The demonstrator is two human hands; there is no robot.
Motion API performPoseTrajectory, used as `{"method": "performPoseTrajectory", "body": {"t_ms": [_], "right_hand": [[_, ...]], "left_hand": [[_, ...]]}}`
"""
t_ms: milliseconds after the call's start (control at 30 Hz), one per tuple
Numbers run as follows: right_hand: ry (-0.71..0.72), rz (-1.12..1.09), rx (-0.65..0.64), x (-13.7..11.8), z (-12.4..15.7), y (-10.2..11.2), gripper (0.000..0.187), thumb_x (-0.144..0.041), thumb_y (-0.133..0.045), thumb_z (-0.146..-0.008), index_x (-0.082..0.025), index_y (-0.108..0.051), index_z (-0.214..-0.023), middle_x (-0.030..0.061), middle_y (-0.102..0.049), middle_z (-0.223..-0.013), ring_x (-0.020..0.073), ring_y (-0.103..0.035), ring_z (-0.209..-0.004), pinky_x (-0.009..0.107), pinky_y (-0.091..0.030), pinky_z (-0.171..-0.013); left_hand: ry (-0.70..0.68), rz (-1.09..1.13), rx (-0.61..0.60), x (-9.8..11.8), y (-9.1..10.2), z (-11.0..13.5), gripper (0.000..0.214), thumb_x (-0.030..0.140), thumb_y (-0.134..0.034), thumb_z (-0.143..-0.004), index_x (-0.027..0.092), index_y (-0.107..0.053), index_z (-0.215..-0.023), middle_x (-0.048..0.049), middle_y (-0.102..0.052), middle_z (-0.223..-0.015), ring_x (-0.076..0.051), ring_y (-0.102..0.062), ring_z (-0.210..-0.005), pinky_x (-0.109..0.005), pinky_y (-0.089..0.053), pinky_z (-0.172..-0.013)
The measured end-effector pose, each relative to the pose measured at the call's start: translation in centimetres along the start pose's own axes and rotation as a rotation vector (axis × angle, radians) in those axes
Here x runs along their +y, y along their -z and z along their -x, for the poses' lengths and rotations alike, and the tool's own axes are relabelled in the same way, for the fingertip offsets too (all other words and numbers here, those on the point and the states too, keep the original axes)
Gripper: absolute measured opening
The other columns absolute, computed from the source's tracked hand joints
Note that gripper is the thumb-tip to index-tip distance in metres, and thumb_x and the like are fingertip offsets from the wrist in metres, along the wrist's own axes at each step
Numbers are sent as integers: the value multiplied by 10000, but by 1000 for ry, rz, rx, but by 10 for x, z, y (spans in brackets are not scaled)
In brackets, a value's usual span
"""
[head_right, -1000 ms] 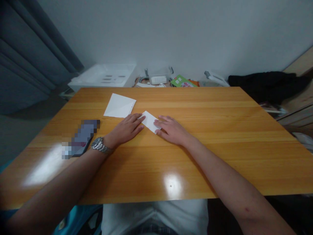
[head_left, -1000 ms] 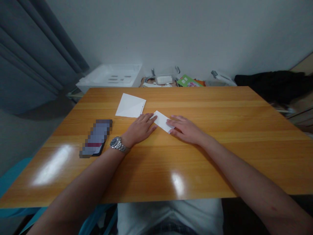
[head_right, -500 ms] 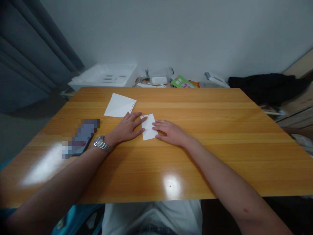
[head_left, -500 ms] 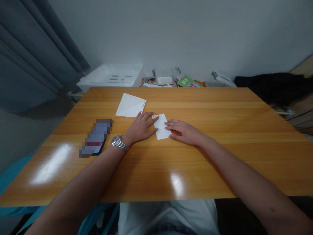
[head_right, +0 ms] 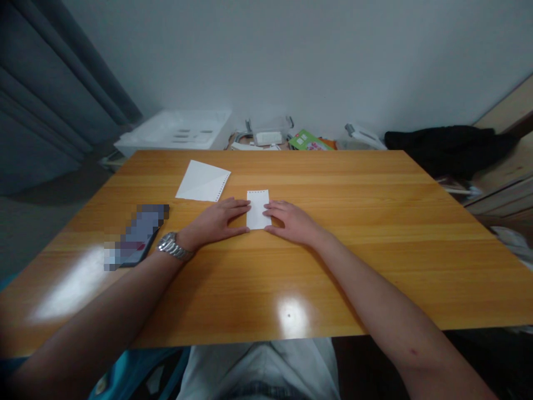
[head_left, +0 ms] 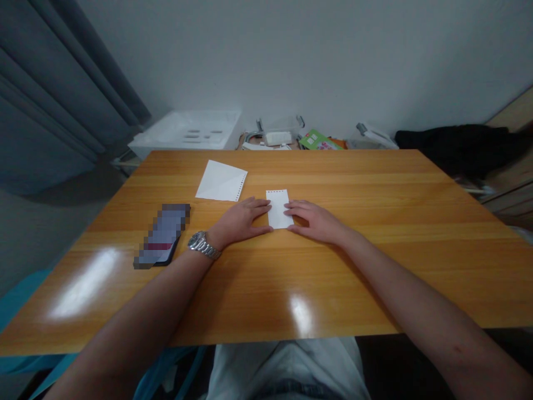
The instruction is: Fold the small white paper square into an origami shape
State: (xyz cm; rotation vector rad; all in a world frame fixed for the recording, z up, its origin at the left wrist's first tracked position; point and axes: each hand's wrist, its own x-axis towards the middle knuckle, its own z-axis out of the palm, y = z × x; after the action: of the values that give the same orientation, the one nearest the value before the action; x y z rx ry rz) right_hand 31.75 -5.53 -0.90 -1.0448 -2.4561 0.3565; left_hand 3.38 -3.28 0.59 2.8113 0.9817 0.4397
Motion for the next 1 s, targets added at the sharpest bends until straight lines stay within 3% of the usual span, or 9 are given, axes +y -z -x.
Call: {"method": "performPoseTrajectory", "body": {"t_ms": [267, 400, 567, 767, 1000], "right_hand": [[47, -23, 33, 2, 0, -4, 431, -385, -703, -916, -224, -674, -1314, 150, -615, -1436, 308, -565, -1345, 538, -457, -1126], [82, -52, 46, 1, -1, -3, 320, -357, -635, -968, -210, -705, -1243, 127, -679, -1351, 265, -618, -1271, 473, -485, -1102], [19, -69, 54, -4, 0, 1, 285, -349, -513, -1034, -234, -729, -1179, 74, -759, -1198, 224, -698, -1126, 406, -534, -1012], [-4, -67, 85, -9, 0, 4, 297, -358, -488, -1041, -225, -750, -1082, 69, -784, -1082, 221, -725, -974, 369, -551, -873], [-28, -105, 101, -14, 0, 7, 254, -393, -563, -1003, -239, -728, -1117, 55, -776, -1088, 221, -714, -966, 348, -528, -859]], "left_hand": [[-15, 7, 52, 5, 2, -2, 510, 525, -514, -996, 166, -667, -1324, -133, -636, -1393, -281, -598, -1274, -465, -433, -1153], [-24, 8, 51, 6, 2, -2, 497, 508, -504, -1001, 155, -680, -1303, -145, -637, -1383, -282, -608, -1258, -448, -468, -1117], [-57, -1, 38, 8, 3, -3, 541, 564, -589, -951, 171, -680, -1311, -140, -636, -1392, -291, -606, -1265, -470, -445, -1137], [-53, 16, 46, 4, -4, -6, 335, 371, -495, -1037, 229, -745, -1209, -86, -693, -1319, -247, -654, -1194, -426, -509, -1051], [-3, 103, 88, 6, -5, -8, 317, 342, -485, -1028, 238, -784, -1051, -59, -732, -1226, -229, -686, -1094, -395, -542, -977]]}}
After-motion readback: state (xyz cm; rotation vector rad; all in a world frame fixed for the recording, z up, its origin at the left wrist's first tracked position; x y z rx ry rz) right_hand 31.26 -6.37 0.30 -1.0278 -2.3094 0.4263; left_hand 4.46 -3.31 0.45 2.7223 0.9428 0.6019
